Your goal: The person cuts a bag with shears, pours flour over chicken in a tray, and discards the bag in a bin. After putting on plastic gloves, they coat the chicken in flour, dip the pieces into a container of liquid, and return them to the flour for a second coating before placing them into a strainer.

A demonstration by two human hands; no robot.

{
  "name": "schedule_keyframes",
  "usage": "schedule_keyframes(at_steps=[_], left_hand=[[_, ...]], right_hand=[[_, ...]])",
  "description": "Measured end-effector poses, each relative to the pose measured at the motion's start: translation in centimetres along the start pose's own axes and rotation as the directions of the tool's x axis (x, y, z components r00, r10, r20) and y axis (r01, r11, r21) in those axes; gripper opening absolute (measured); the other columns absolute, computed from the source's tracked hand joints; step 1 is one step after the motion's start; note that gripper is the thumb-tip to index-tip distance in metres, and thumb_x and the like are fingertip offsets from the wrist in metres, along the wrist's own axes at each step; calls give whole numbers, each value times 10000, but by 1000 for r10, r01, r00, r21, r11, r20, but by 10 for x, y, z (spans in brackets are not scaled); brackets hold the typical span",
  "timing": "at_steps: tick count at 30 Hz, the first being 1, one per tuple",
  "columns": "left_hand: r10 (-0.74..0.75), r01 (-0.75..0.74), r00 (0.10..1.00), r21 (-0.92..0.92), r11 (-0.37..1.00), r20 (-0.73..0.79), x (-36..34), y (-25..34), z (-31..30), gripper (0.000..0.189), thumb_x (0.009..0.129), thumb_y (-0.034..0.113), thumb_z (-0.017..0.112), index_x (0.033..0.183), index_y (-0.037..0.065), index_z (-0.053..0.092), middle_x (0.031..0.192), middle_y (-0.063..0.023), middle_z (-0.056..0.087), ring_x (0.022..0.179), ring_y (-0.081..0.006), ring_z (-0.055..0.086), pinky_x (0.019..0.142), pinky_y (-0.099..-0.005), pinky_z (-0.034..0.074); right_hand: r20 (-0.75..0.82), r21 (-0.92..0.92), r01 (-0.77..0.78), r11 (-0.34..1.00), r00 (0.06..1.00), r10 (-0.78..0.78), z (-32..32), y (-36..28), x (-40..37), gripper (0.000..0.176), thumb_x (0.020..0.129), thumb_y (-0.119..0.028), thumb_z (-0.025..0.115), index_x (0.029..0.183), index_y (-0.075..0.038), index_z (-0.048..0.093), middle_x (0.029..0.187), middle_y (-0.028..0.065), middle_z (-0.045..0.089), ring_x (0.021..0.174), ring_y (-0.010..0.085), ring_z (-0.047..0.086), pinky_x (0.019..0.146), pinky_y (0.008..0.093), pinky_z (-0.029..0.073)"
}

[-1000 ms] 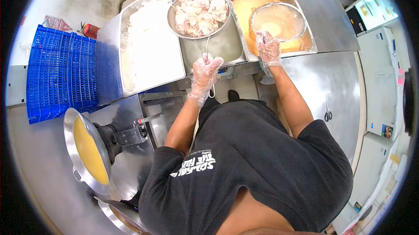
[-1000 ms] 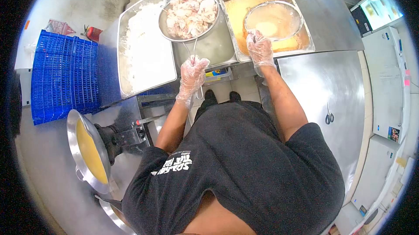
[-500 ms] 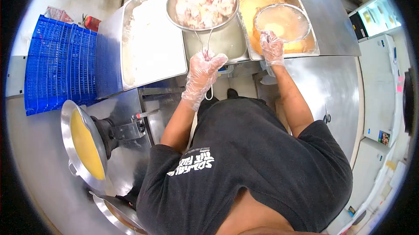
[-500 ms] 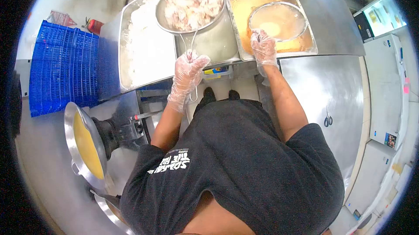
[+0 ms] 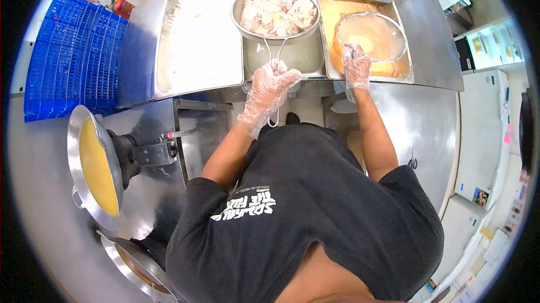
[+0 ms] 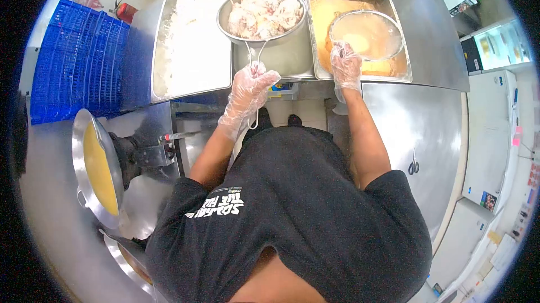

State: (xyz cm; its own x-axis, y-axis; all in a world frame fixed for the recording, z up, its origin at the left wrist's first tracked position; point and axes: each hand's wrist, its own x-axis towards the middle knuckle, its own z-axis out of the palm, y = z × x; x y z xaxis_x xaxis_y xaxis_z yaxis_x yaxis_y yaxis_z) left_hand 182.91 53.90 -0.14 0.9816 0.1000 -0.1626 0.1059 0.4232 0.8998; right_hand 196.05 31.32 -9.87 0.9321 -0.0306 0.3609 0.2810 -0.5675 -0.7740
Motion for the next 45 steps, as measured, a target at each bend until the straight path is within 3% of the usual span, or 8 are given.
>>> schedule_keyframes(at_steps=[5, 8, 14, 25, 28, 33, 39, 45], left_hand=[[55, -57, 998, 152, 987, 18, -13, 27, 9, 314, 739, 123, 743, 730, 113, 429, 664, 62, 420, 572, -28, 368, 501, -186, 313], [123, -123, 992, 27, 992, 7, -10, 7, 10, 318, 743, 147, 742, 725, 117, 426, 654, 63, 417, 557, -24, 365, 480, -188, 299], [18, -16, 1000, 209, 978, -9, -8, 15, 5, 321, 738, 145, 748, 714, 121, 429, 637, 63, 419, 544, -30, 377, 461, -192, 293], [102, -104, 994, 103, 989, 26, -14, 44, 21, 256, 751, 95, 712, 748, 101, 456, 671, 54, 444, 584, -33, 402, 513, -182, 329], [149, -151, 988, 61, 987, 42, -19, 52, 28, 255, 749, 77, 711, 766, 88, 457, 683, 50, 455, 598, -33, 426, 542, -180, 358], [168, -170, 985, 76, 983, 26, -18, 38, 23, 305, 738, 139, 756, 792, 87, 461, 675, 51, 447, 579, -27, 407, 515, -176, 350], [-162, 163, 987, 137, 977, -23, -12, 18, 2, 265, 766, 119, 718, 745, 104, 455, 676, 41, 452, 590, -35, 420, 527, -179, 345], [-89, 91, 996, 174, 981, -18, -15, 27, 10, 252, 763, 186, 723, 785, 92, 491, 675, 57, 434, 557, -29, 394, 483, -165, 311]], right_hand=[[24, 34, 8, 999, 1000, -9, 1, 1, -2, 211, 822, -156, 532, 966, -40, 635, 777, 136, 652, 705, 220, 625, 677, 327, 476], [38, 70, -17, 997, 999, 15, 6, 12, -2, 212, 824, -144, 529, 976, -40, 634, 799, 133, 658, 730, 211, 629, 692, 322, 476], [58, -27, -41, 999, 997, 43, -7, -19, -4, 209, 826, -127, 523, 979, -37, 633, 815, 139, 659, 749, 201, 626, 699, 319, 474], [40, -23, -30, 999, 999, 31, -3, -1, -3, 196, 774, -126, 557, 933, -47, 641, 772, 183, 643, 709, 288, 633, 663, 361, 480], [37, -94, -12, 995, 999, 16, 2, 7, -1, 194, 820, -130, 556, 976, -45, 635, 757, 114, 652, 657, 172, 600, 635, 313, 474], [22, -29, -88, 996, 996, 89, 0, -3, -3, 200, 815, -179, 542, 928, -40, 630, 765, 188, 633, 695, 301, 623, 655, 374, 476], [21, 23, -48, 999, 999, 47, -4, -8, -2, 215, 821, -195, 537, 934, -37, 629, 780, 182, 641, 708, 299, 624, 667, 371, 478], [51, -98, -103, 990, 993, 108, -6, -8, -1, 215, 818, -204, 541, 928, -43, 631, 792, 185, 643, 730, 326, 625, 675, 384, 481]])
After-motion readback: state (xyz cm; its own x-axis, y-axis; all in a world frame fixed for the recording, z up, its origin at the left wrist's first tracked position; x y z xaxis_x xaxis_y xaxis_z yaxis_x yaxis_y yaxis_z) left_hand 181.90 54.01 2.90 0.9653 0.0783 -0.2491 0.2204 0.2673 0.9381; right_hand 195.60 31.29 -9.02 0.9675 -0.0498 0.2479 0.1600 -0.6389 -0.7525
